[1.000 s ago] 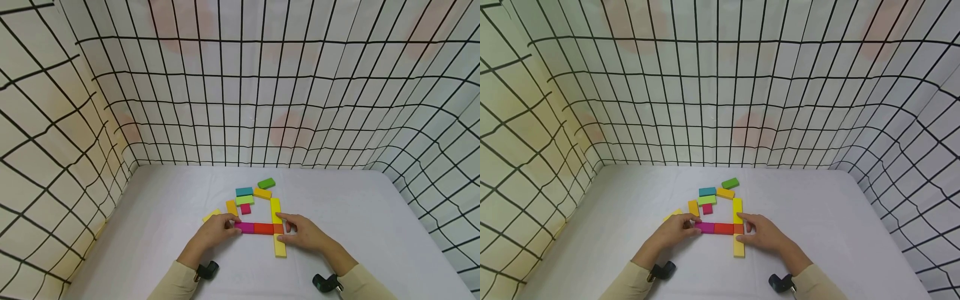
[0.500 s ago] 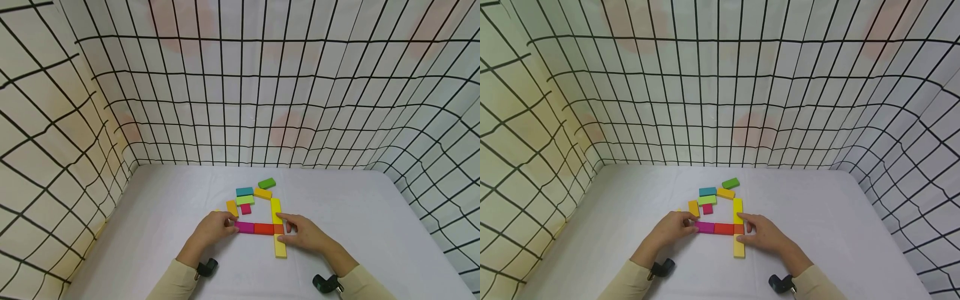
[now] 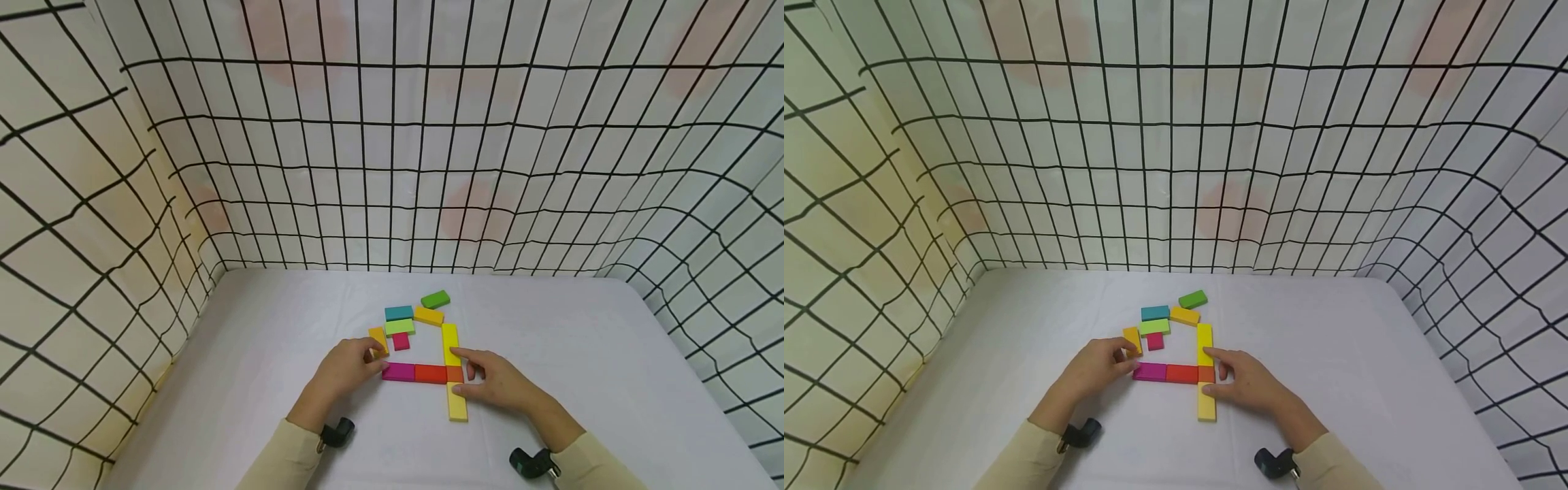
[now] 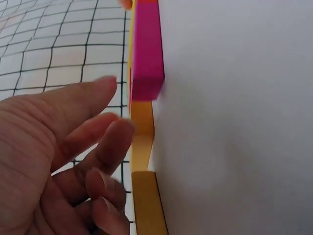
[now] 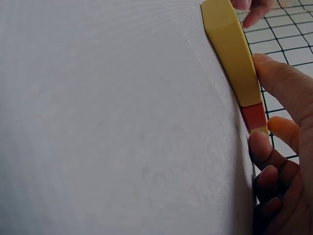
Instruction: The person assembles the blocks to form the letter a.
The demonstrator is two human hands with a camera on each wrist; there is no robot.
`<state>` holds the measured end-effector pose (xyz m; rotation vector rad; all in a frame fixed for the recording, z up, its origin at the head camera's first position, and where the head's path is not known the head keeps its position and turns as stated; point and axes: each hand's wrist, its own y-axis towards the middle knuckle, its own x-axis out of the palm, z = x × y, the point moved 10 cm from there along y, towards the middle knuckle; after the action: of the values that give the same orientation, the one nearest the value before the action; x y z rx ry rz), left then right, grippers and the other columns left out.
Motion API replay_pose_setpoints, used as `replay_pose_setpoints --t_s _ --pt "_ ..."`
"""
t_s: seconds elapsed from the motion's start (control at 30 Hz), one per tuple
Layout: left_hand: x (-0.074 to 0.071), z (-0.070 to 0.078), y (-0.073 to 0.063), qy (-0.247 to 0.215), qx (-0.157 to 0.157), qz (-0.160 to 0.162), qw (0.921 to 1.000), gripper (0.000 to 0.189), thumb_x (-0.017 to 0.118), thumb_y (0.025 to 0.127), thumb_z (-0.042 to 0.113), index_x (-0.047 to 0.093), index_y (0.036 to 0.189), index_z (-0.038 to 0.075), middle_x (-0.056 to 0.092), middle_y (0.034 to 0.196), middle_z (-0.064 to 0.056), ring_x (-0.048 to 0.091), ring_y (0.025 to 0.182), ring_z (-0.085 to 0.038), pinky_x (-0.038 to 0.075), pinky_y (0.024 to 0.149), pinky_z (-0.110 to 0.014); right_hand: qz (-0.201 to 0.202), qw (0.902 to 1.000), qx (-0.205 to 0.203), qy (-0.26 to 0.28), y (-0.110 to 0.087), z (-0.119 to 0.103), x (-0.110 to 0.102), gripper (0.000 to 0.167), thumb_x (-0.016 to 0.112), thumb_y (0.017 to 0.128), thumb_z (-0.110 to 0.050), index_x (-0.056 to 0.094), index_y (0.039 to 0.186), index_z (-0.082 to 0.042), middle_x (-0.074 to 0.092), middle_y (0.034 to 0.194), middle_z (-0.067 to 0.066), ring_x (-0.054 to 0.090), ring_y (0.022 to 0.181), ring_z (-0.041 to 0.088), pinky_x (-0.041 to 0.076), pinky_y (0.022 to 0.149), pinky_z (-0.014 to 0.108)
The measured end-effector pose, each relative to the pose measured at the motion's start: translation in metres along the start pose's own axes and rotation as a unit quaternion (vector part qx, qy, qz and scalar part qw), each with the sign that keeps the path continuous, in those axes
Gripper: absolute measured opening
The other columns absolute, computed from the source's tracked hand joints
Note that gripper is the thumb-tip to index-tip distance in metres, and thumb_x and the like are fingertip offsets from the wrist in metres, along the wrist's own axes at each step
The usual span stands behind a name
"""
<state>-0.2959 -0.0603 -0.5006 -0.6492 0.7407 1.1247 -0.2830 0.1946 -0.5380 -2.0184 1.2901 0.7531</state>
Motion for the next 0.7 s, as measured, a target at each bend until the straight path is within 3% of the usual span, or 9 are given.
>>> replay_pose_setpoints --t_s 0.2,0.37,0.7 --pt "-0.016 -0.006 0.018 0.062 -0.021 0.039 0.9971 0.055 0.084 0.083 0.039 0.067 0.13 0.016 0.064 0.104 -0.004 0.054 0.095 -0.021 0.053 0.081 -0.035 0.001 1.0 0.003 0.003 -0.001 -0.001 -0.001 0.073 0.084 0.08 -0.049 0.059 0.144 -0.026 0.053 0.087 -0.005 0.05 0.085 0.013 0.042 0.065 0.024" --pt "-0.017 -0.015 0.029 0.096 -0.053 0.019 0.9938 0.068 0.087 0.077 0.045 0.065 0.136 0.019 0.061 0.126 -0.011 0.051 0.11 -0.03 0.053 0.093 -0.045 -0.002 1.0 0.002 0.002 -0.001 -0.002 -0.001 0.073 0.084 0.08 -0.048 0.058 0.144 -0.025 0.053 0.088 -0.006 0.05 0.086 0.013 0.042 0.067 0.024" --pt "-0.019 -0.017 0.033 0.108 -0.048 0.011 0.9929 0.059 0.088 0.074 0.045 0.072 0.122 0.015 0.065 0.116 -0.007 0.05 0.106 -0.028 0.049 0.093 -0.044 0.004 1.0 0.008 -0.004 -0.001 -0.001 -0.001 0.074 0.085 0.079 -0.047 0.058 0.144 -0.026 0.053 0.087 -0.006 0.05 0.086 0.013 0.042 0.067 0.024"
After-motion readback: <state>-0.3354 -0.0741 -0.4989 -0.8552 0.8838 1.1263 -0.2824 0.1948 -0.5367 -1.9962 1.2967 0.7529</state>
